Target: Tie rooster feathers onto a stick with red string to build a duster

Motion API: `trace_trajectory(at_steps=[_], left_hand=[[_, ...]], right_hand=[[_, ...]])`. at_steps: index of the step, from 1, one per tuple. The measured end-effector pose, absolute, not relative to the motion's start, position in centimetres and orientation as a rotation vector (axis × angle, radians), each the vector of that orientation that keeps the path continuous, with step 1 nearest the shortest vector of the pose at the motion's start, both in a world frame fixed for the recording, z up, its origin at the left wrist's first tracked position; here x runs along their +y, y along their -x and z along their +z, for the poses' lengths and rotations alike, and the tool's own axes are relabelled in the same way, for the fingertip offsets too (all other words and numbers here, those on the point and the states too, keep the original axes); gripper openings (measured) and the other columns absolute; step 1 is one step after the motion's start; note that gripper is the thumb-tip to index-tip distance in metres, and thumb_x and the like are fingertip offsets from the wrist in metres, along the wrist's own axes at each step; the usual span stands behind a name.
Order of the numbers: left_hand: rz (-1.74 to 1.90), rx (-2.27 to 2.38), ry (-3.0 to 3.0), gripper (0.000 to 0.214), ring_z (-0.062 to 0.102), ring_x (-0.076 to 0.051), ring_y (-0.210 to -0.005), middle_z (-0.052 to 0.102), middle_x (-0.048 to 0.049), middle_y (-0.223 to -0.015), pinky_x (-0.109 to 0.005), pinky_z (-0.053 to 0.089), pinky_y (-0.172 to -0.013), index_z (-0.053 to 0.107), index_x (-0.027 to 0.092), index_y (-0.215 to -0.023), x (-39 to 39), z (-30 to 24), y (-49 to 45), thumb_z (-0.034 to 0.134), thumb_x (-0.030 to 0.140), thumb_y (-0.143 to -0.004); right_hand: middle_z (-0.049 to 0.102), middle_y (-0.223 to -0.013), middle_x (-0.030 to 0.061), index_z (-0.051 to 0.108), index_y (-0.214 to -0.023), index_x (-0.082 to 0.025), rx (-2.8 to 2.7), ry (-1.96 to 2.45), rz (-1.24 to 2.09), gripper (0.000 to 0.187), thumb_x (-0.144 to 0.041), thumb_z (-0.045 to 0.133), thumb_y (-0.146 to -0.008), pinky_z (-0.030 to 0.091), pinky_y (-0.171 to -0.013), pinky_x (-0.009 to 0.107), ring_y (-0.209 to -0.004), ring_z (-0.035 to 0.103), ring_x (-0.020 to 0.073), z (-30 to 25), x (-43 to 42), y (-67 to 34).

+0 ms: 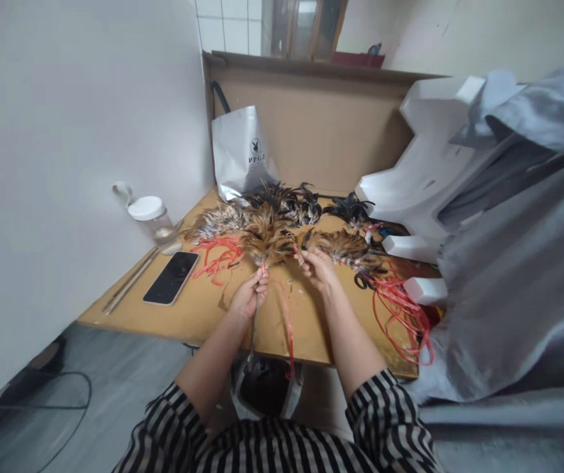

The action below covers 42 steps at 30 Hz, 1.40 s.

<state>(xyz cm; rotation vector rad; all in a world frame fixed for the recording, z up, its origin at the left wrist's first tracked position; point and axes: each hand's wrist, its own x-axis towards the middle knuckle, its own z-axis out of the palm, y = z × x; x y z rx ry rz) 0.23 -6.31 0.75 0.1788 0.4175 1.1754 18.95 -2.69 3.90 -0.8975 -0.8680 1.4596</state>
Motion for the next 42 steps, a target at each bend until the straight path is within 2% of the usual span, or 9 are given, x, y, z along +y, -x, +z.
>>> trace_trajectory(at_steps=[5, 10, 14, 19, 24, 29, 33, 38, 42], left_hand=[[1.267, 0.508, -0.383, 0.005, 0.043, -0.001, -0.05, 0.05, -0.0002, -0.066, -0.007, 0.027, -0.037, 0.058, 0.009, -0.076, -4.7, 3.6, -0.4, 0.061, 0.006, -0.073], [1.466, 0.677, -0.737, 0.021, 0.043, -0.003, -0.05, 0.056, -0.0012, -0.063, -0.014, 0.027, -0.04, 0.064, 0.009, -0.073, -2.6, 7.5, -2.3, 0.075, 0.021, -0.061], [1.558, 0.747, -0.936, 0.025, 0.042, -0.004, -0.048, 0.054, 0.0012, -0.057, -0.016, 0.028, -0.043, 0.065, 0.011, -0.076, -1.4, 8.2, -3.9, 0.074, 0.03, -0.062], [1.607, 0.759, -1.044, 0.024, 0.039, -0.004, -0.045, 0.05, 0.0033, -0.054, -0.016, 0.027, -0.042, 0.064, 0.013, -0.077, -0.8, 7.0, -4.1, 0.071, 0.034, -0.066], [1.621, 0.812, -1.137, 0.016, 0.041, -0.006, -0.046, 0.052, 0.0012, -0.057, -0.018, 0.029, -0.041, 0.067, 0.017, -0.077, -1.6, 7.4, -3.1, 0.069, 0.03, -0.069], [1.862, 0.892, -1.339, 0.013, 0.055, -0.019, -0.088, 0.061, -0.0064, -0.086, -0.024, 0.045, -0.075, 0.072, 0.022, -0.076, -2.8, 7.8, -2.4, 0.071, 0.015, -0.066], [1.856, 0.933, -1.369, 0.02, 0.052, -0.019, -0.093, 0.06, -0.0062, -0.09, -0.028, 0.042, -0.087, 0.073, 0.025, -0.082, -3.0, 7.5, -2.1, 0.069, 0.013, -0.067], [1.846, 0.922, -1.404, 0.013, 0.053, -0.018, -0.088, 0.06, -0.0066, -0.086, -0.025, 0.043, -0.08, 0.073, 0.022, -0.079, -2.7, 7.5, -2.2, 0.071, 0.018, -0.067], [1.576, 0.949, -1.178, 0.024, 0.047, -0.01, -0.056, 0.057, -0.0029, -0.067, -0.02, 0.037, -0.049, 0.071, 0.016, -0.081, -1.7, 6.9, -2.6, 0.072, 0.033, -0.065]], right_hand=[[0.065, -0.061, 0.0006, 0.057, -0.071, -0.015, -0.606, 0.69, 1.621, 0.025, -0.017, 0.075, -0.055, 0.027, -0.032, 0.011, -0.039, 0.043, 0.002, 2.2, -1.0, -19.2], [0.065, -0.065, 0.0001, 0.061, -0.071, -0.013, -0.603, 0.623, 1.579, 0.02, -0.019, 0.074, -0.058, 0.02, -0.031, 0.012, -0.035, 0.034, -0.0005, 2.9, -1.5, -19.7], [0.061, -0.06, 0.0002, 0.063, -0.068, -0.011, -0.72, 0.574, 1.525, 0.015, -0.022, 0.072, -0.062, 0.016, -0.032, 0.014, -0.035, 0.029, -0.0007, 3.7, -2.3, -19.4], [0.032, -0.035, -0.0079, 0.066, -0.067, -0.01, -0.883, 0.535, 1.574, 0.019, -0.029, 0.067, -0.069, 0.012, -0.033, 0.017, -0.032, 0.019, 0.0017, 3.4, -3.0, -19.1], [0.038, -0.039, -0.0056, 0.063, -0.058, -0.012, -0.916, 0.557, 1.58, 0.022, -0.032, 0.068, -0.066, 0.011, -0.035, 0.018, -0.033, 0.019, 0.0012, 3.5, -3.4, -18.6], [0.038, -0.033, -0.0056, 0.063, -0.06, -0.01, -0.949, 0.88, 1.491, 0.028, -0.037, 0.07, -0.062, 0.011, -0.033, 0.019, -0.029, 0.023, 0.0026, 3.1, -3.0, -17.5], [0.043, -0.035, -0.0044, 0.061, -0.057, -0.01, -0.901, 0.923, 1.461, 0.031, -0.038, 0.073, -0.059, 0.012, -0.033, 0.018, -0.028, 0.025, 0.0021, 2.6, -2.8, -17.1], [0.045, -0.038, -0.0041, 0.062, -0.058, -0.009, -0.789, 0.846, 1.505, 0.029, -0.034, 0.077, -0.056, 0.02, -0.033, 0.016, -0.033, 0.032, 0.0018, 2.9, -2.9, -17.2], [0.059, -0.056, 0.0011, 0.068, -0.073, -0.01, -0.657, 0.715, 1.562, 0.023, -0.025, 0.077, -0.058, 0.038, -0.039, 0.013, -0.045, 0.049, 0.0045, 3.6, -3.3, -17.8]])
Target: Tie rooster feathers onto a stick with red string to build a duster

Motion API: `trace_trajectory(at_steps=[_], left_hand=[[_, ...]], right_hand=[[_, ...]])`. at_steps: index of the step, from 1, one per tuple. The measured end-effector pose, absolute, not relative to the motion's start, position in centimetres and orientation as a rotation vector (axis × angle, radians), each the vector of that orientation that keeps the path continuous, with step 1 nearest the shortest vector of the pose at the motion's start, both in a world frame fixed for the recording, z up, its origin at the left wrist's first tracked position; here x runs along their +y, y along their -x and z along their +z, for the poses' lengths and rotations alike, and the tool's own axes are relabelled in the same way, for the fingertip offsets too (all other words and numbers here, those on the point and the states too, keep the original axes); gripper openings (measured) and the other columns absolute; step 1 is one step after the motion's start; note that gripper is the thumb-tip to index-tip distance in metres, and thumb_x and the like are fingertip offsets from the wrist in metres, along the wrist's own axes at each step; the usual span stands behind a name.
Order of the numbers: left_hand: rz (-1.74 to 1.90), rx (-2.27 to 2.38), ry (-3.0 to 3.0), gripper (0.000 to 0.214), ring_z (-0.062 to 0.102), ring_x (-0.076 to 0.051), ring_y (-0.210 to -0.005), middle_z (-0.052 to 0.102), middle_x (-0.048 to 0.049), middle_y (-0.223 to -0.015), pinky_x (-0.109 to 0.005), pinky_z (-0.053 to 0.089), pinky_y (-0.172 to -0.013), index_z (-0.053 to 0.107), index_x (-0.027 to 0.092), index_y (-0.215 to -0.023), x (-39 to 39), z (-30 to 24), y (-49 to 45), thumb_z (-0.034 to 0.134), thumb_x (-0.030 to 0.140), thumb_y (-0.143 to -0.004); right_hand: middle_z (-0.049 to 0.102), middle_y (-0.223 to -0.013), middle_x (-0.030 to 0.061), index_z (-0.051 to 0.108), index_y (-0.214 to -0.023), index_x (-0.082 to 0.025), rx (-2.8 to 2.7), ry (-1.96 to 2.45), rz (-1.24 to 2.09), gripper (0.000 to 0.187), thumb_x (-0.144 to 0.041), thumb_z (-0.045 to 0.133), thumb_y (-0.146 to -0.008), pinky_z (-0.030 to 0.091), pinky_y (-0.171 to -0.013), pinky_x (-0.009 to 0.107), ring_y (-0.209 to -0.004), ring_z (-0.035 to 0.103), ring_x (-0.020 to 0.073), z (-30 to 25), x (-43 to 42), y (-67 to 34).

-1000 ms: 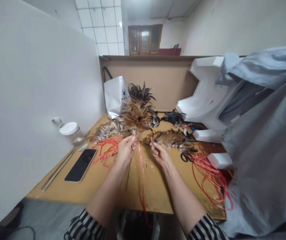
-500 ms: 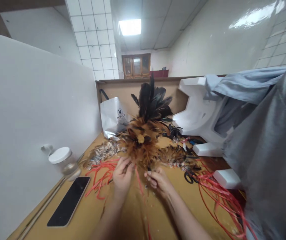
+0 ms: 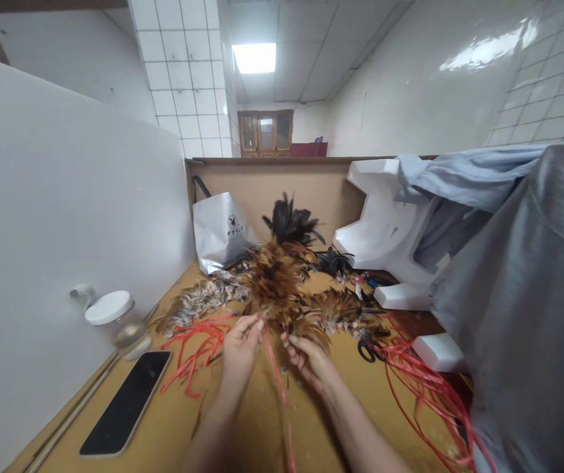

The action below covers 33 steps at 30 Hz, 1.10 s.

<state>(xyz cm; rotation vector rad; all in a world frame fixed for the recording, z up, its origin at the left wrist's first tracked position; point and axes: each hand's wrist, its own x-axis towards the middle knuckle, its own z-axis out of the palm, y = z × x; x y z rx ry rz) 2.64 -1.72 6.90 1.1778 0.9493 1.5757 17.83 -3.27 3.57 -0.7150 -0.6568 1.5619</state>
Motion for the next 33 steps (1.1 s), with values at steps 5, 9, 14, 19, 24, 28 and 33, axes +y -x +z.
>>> trace_trajectory(at_steps=[5, 9, 14, 19, 24, 28, 33], left_hand=[[1.363, 0.932, -0.913, 0.04, 0.038, -0.004, -0.045, 0.052, 0.0011, -0.054, -0.015, 0.024, -0.04, 0.069, 0.009, -0.082, 0.0, 4.6, -2.9, 0.077, 0.037, -0.055], [1.337, 0.904, -0.836, 0.038, 0.039, -0.003, -0.044, 0.054, 0.0006, -0.056, -0.015, 0.023, -0.039, 0.069, 0.008, -0.078, 0.5, 3.3, -3.2, 0.079, 0.035, -0.051], [1.286, 0.854, -0.79, 0.036, 0.039, -0.002, -0.045, 0.056, -0.0001, -0.06, -0.015, 0.024, -0.04, 0.069, 0.009, -0.079, 0.0, 3.0, -3.9, 0.079, 0.031, -0.053], [1.271, 0.805, -0.784, 0.03, 0.04, -0.003, -0.047, 0.055, 0.0005, -0.059, -0.014, 0.026, -0.041, 0.068, 0.009, -0.08, -0.6, 3.4, -4.4, 0.077, 0.024, -0.056], [1.232, 0.8, -0.757, 0.025, 0.042, -0.003, -0.049, 0.058, -0.002, -0.065, -0.015, 0.026, -0.042, 0.067, 0.008, -0.079, -0.8, 3.6, -4.6, 0.074, 0.02, -0.058], [1.23, 0.819, -0.782, 0.027, 0.043, -0.004, -0.05, 0.059, -0.0022, -0.065, -0.016, 0.027, -0.043, 0.067, 0.008, -0.083, -0.8, 3.3, -4.8, 0.073, 0.02, -0.06], [1.246, 0.803, -0.772, 0.023, 0.046, -0.005, -0.05, 0.062, -0.0026, -0.066, -0.017, 0.032, -0.046, 0.067, 0.01, -0.08, -0.9, 2.7, -5.2, 0.07, 0.028, -0.065]], right_hand=[[0.067, -0.078, 0.0064, 0.066, -0.073, -0.012, -0.497, 0.512, 1.62, 0.011, -0.011, 0.07, -0.063, 0.049, -0.048, 0.013, -0.057, 0.058, 0.007, 4.3, -3.3, -19.0], [0.066, -0.08, 0.004, 0.061, -0.072, -0.016, -0.351, 0.47, 1.682, 0.015, -0.004, 0.067, -0.065, 0.046, -0.041, 0.01, -0.051, 0.054, 0.0045, 4.1, -3.0, -19.4], [0.062, -0.071, -0.0012, 0.054, -0.069, -0.017, -0.36, 0.456, 1.733, 0.022, -0.004, 0.07, -0.061, 0.042, -0.04, 0.005, -0.05, 0.051, 0.0019, 4.1, -3.4, -18.8], [0.058, -0.063, -0.0033, 0.051, -0.067, -0.016, -0.474, 0.56, 1.716, 0.024, -0.011, 0.074, -0.06, 0.034, -0.035, 0.006, -0.046, 0.048, 0.0015, 4.6, -4.0, -18.2], [0.049, -0.051, -0.0074, 0.045, -0.062, -0.016, -0.508, 0.617, 1.655, 0.032, -0.019, 0.077, -0.058, 0.014, -0.032, 0.01, -0.037, 0.031, -0.0001, 4.3, -3.9, -17.9], [0.057, -0.057, -0.0032, 0.053, -0.063, -0.014, -0.545, 0.721, 1.56, 0.028, -0.026, 0.077, -0.056, 0.016, -0.034, 0.012, -0.041, 0.034, 0.001, 4.2, -3.7, -17.7], [0.057, -0.06, -0.0024, 0.059, -0.068, -0.013, -0.663, 0.794, 1.445, 0.026, -0.027, 0.077, -0.056, 0.026, -0.04, 0.015, -0.049, 0.043, 0.0045, 3.9, -3.6, -17.2]])
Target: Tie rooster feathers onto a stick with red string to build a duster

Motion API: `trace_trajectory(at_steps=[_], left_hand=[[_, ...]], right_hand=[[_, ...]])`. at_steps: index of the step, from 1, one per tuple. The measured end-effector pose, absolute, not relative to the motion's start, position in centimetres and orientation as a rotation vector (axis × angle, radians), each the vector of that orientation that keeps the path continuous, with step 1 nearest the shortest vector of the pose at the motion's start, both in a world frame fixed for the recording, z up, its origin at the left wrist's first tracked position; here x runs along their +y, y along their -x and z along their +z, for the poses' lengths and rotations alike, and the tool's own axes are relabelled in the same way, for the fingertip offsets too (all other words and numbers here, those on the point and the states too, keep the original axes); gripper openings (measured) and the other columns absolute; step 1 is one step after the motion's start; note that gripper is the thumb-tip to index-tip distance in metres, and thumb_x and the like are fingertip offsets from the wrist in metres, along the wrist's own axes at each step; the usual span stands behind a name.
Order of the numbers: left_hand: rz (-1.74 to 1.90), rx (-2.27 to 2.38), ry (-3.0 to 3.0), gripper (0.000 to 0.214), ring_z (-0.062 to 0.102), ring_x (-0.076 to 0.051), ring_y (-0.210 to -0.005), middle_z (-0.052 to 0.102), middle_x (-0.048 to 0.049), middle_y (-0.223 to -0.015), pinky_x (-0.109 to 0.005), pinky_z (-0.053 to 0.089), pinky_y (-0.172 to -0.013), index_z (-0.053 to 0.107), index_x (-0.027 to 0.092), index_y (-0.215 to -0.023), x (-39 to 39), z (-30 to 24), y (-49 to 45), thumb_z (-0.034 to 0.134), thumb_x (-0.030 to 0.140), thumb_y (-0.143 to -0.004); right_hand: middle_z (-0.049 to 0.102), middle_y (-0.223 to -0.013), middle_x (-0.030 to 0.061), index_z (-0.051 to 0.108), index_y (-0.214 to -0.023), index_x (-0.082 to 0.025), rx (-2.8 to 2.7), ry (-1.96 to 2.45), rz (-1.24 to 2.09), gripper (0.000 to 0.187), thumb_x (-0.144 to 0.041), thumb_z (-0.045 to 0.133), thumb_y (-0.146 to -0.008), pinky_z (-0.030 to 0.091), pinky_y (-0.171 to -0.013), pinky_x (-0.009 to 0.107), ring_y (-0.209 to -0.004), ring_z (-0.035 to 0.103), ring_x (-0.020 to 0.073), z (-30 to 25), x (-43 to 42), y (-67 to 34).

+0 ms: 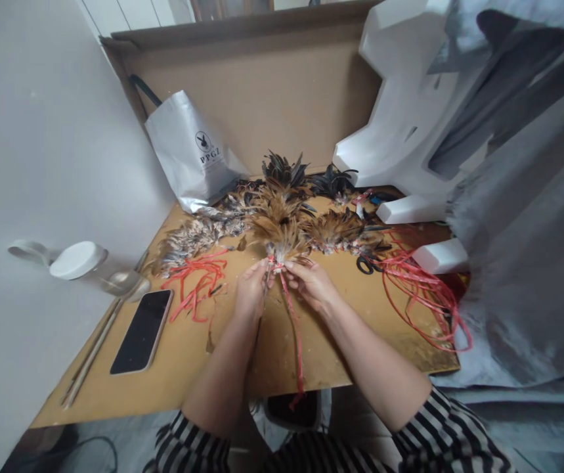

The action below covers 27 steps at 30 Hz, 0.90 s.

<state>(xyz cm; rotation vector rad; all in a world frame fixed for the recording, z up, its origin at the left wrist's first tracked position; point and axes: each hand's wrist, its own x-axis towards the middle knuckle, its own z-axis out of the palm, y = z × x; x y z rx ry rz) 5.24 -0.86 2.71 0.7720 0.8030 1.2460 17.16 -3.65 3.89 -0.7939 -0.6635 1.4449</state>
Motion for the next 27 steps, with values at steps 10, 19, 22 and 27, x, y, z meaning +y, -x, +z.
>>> trace_trajectory(at_steps=[10, 19, 22, 27], left_hand=[[1.072, 0.65, -0.602, 0.012, 0.044, -0.004, -0.052, 0.058, -0.0045, -0.069, -0.013, 0.026, -0.039, 0.064, 0.008, -0.079, -1.0, 3.4, -4.9, 0.064, 0.01, -0.068], [1.151, 0.702, -0.694, 0.015, 0.046, -0.004, -0.05, 0.06, -0.0038, -0.068, -0.014, 0.029, -0.04, 0.065, 0.008, -0.079, -1.1, 3.2, -5.3, 0.066, 0.017, -0.068], [1.211, 0.719, -0.721, 0.022, 0.049, -0.006, -0.049, 0.059, -0.0029, -0.063, -0.016, 0.03, -0.039, 0.063, 0.009, -0.075, -1.2, 3.0, -5.7, 0.067, 0.03, -0.069], [1.215, 0.71, -0.791, 0.032, 0.047, -0.006, -0.047, 0.056, -0.0008, -0.058, -0.017, 0.031, -0.04, 0.061, 0.01, -0.072, -1.4, 3.0, -6.0, 0.068, 0.04, -0.068]], right_hand=[[0.053, -0.063, -0.0041, 0.054, -0.066, -0.017, -0.469, 0.541, 1.525, 0.021, -0.021, 0.074, -0.061, 0.03, -0.044, 0.016, -0.053, 0.042, 0.0052, 4.6, -3.1, -19.9], [0.047, -0.054, -0.0047, 0.055, -0.059, -0.015, -0.794, 0.656, 1.429, 0.024, -0.027, 0.076, -0.06, 0.029, -0.047, 0.02, -0.05, 0.039, 0.0063, 4.6, -3.8, -18.5], [0.055, -0.057, -0.0037, 0.06, -0.064, -0.015, -0.851, 0.781, 1.306, 0.022, -0.029, 0.076, -0.058, 0.033, -0.052, 0.022, -0.052, 0.044, 0.0076, 4.3, -3.6, -18.1], [0.062, -0.062, -0.0024, 0.062, -0.065, -0.017, -0.853, 0.925, 1.2, 0.022, -0.03, 0.076, -0.055, 0.039, -0.063, 0.025, -0.06, 0.052, 0.0111, 3.9, -3.3, -17.7]])
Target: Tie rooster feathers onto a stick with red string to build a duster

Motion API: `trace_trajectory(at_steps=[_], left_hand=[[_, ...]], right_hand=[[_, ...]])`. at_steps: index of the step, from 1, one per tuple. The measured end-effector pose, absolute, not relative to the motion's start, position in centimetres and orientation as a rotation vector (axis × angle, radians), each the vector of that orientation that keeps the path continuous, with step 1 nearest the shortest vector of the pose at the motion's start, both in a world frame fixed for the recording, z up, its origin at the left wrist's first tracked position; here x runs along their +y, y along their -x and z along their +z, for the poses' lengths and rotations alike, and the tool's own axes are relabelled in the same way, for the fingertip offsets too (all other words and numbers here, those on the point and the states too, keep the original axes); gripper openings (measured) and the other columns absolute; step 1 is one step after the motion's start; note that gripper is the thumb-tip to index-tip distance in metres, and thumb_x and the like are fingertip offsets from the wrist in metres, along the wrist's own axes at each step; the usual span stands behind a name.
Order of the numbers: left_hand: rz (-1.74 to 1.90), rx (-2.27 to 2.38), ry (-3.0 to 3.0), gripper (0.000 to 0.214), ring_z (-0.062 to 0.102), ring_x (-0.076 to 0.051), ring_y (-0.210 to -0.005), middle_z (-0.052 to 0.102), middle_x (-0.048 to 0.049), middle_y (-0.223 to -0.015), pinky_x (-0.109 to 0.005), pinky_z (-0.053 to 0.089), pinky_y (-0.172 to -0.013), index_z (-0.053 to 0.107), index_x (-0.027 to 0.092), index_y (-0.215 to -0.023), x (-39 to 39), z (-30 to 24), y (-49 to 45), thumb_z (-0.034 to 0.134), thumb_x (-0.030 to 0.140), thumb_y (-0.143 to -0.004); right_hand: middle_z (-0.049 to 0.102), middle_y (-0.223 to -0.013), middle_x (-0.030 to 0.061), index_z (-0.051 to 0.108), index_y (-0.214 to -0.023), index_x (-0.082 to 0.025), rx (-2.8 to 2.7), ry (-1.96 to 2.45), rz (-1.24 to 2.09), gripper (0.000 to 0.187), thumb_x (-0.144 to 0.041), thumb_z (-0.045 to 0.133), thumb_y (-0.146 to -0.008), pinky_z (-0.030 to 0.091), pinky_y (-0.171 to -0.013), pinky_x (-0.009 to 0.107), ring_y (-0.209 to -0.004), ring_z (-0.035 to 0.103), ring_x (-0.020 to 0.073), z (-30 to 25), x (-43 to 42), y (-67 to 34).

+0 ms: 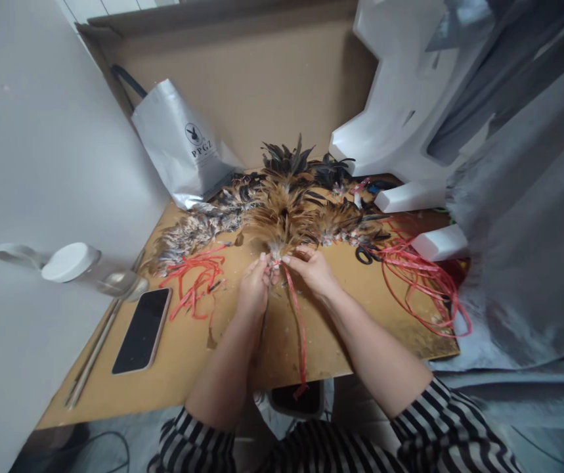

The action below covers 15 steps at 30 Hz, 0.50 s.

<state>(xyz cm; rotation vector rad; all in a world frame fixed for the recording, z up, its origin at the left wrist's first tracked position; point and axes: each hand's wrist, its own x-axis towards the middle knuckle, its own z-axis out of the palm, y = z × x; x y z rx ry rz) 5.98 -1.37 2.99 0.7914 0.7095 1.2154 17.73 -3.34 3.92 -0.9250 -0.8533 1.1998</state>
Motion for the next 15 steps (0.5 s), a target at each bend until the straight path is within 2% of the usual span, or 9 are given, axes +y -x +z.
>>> trace_trajectory(at_steps=[6, 15], left_hand=[[1.209, 0.687, -0.865, 0.032, 0.045, -0.006, -0.048, 0.053, 0.0004, -0.056, -0.018, 0.031, -0.041, 0.059, 0.011, -0.069, -1.72, 3.08, -6.11, 0.068, 0.042, -0.067], [1.173, 0.758, -1.102, 0.027, 0.039, -0.005, -0.045, 0.049, 0.004, -0.053, -0.018, 0.03, -0.046, 0.063, 0.012, -0.077, -2.09, 3.25, -5.92, 0.068, 0.037, -0.068]], right_hand=[[0.065, -0.067, 0.0005, 0.063, -0.068, -0.017, -0.877, 0.947, 1.197, 0.02, -0.032, 0.072, -0.058, 0.042, -0.065, 0.027, -0.063, 0.056, 0.0141, 3.61, -3.21, -17.48], [0.065, -0.068, 0.0003, 0.063, -0.069, -0.017, -0.908, 1.0, 1.134, 0.017, -0.03, 0.07, -0.06, 0.042, -0.068, 0.027, -0.064, 0.056, 0.0137, 3.36, -2.99, -17.57]])
